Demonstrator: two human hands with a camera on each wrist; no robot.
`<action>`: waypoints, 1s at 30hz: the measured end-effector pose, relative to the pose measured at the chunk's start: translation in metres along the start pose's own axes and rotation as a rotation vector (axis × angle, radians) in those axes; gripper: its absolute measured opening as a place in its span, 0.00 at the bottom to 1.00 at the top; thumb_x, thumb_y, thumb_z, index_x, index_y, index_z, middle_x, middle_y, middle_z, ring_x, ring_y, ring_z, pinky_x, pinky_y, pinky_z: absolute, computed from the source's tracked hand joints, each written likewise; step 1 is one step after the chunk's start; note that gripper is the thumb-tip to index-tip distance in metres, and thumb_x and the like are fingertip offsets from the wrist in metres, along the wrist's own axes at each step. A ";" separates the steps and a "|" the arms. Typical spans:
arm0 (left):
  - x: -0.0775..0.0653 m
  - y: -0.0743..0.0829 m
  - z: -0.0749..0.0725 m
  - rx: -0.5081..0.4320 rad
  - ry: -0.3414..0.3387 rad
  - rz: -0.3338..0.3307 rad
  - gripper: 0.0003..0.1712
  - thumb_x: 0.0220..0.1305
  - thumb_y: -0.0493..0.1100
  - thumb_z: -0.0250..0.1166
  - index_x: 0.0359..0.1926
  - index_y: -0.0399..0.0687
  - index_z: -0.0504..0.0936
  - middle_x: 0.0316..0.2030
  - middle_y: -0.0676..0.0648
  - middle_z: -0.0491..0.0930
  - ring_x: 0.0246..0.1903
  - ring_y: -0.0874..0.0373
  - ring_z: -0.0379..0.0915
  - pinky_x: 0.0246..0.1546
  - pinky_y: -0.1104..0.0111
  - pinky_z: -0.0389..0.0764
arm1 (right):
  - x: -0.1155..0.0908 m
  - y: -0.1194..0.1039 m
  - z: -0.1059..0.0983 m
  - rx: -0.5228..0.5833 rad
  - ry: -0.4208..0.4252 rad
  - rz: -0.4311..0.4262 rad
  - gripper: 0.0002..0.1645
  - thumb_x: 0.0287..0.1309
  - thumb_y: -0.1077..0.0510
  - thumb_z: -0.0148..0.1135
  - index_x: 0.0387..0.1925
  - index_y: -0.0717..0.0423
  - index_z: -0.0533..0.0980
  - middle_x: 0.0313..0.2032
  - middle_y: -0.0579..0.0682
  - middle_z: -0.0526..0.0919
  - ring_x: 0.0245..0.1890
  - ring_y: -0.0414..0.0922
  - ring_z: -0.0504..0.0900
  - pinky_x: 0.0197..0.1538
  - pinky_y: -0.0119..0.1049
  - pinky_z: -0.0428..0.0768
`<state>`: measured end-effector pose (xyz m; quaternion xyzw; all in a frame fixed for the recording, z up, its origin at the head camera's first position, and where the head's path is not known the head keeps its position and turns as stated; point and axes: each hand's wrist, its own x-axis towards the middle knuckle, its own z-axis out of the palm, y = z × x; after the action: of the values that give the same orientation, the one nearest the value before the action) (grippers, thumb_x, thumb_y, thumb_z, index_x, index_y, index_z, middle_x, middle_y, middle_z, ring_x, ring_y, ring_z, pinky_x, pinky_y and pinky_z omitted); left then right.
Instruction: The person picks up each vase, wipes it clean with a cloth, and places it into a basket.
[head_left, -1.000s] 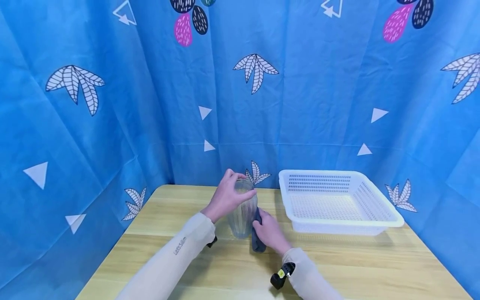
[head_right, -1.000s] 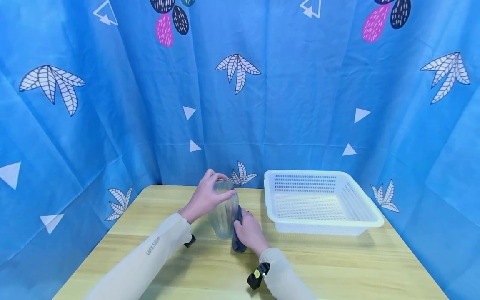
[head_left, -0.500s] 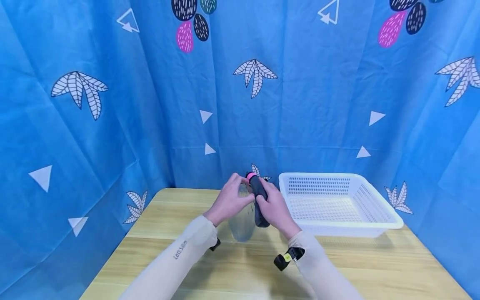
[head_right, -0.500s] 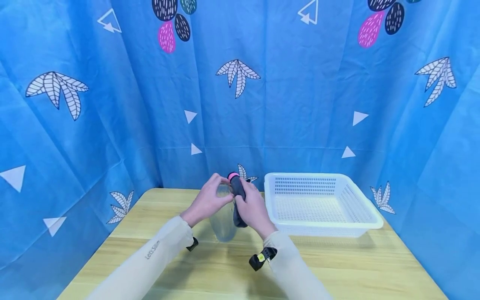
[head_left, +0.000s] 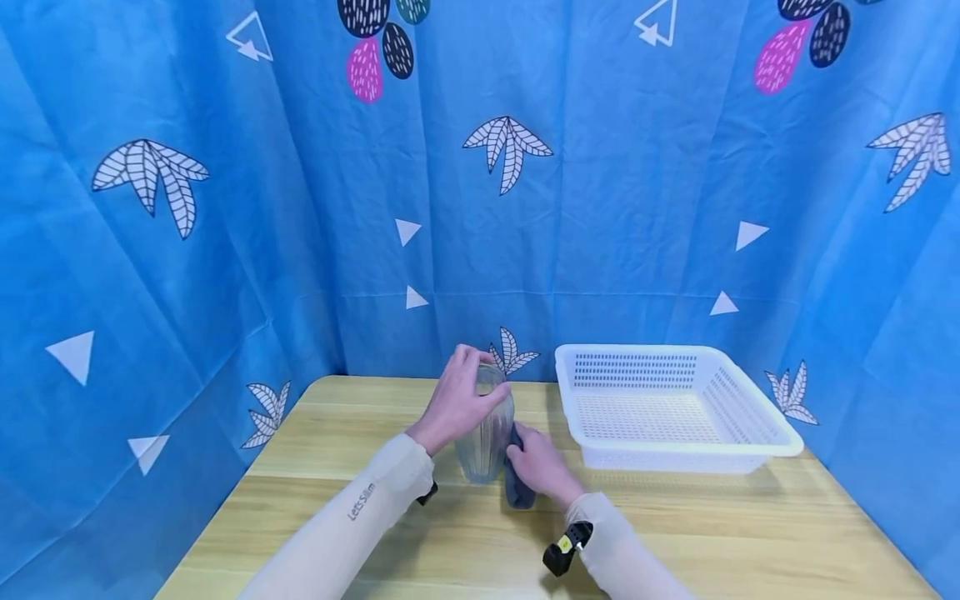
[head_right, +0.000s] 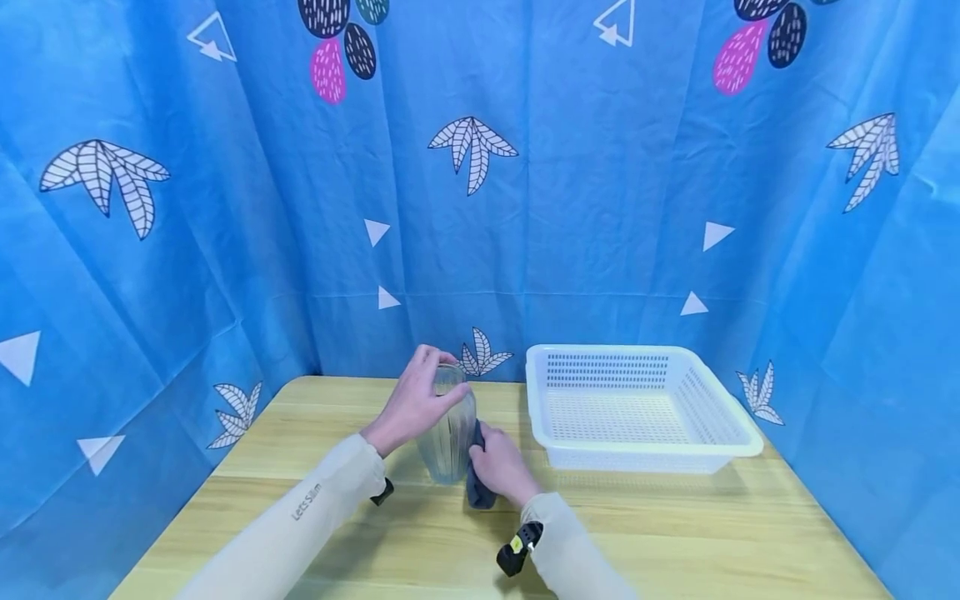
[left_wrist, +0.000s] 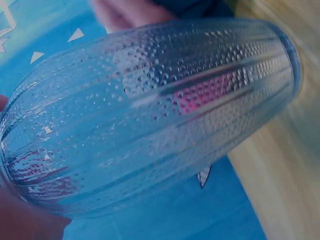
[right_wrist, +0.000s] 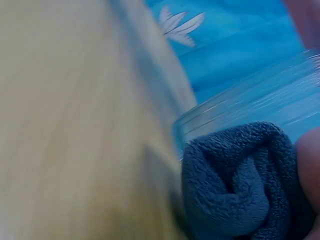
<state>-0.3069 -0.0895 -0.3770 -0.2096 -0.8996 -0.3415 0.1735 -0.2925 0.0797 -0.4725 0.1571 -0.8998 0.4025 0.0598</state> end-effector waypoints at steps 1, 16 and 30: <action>0.000 0.001 0.000 0.005 -0.005 -0.010 0.30 0.65 0.61 0.64 0.58 0.46 0.73 0.52 0.47 0.67 0.53 0.52 0.65 0.52 0.59 0.72 | 0.000 0.003 0.001 -0.005 -0.012 0.006 0.20 0.64 0.62 0.55 0.57 0.59 0.77 0.44 0.58 0.84 0.38 0.47 0.80 0.44 0.46 0.79; -0.007 0.011 -0.008 0.126 -0.049 -0.075 0.40 0.65 0.68 0.62 0.67 0.45 0.74 0.48 0.49 0.70 0.42 0.55 0.68 0.42 0.63 0.73 | 0.010 -0.052 -0.055 0.103 0.193 -0.012 0.33 0.65 0.61 0.54 0.72 0.56 0.67 0.62 0.63 0.77 0.54 0.56 0.79 0.56 0.54 0.77; -0.003 0.010 -0.003 0.074 -0.057 -0.011 0.33 0.64 0.56 0.58 0.67 0.45 0.74 0.47 0.45 0.68 0.50 0.53 0.62 0.47 0.61 0.69 | 0.004 -0.025 -0.025 0.051 0.120 0.006 0.29 0.66 0.62 0.53 0.69 0.55 0.71 0.55 0.62 0.82 0.48 0.54 0.82 0.51 0.52 0.79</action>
<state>-0.2991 -0.0861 -0.3707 -0.2078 -0.9174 -0.3027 0.1535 -0.2888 0.0817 -0.4367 0.1315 -0.8846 0.4341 0.1082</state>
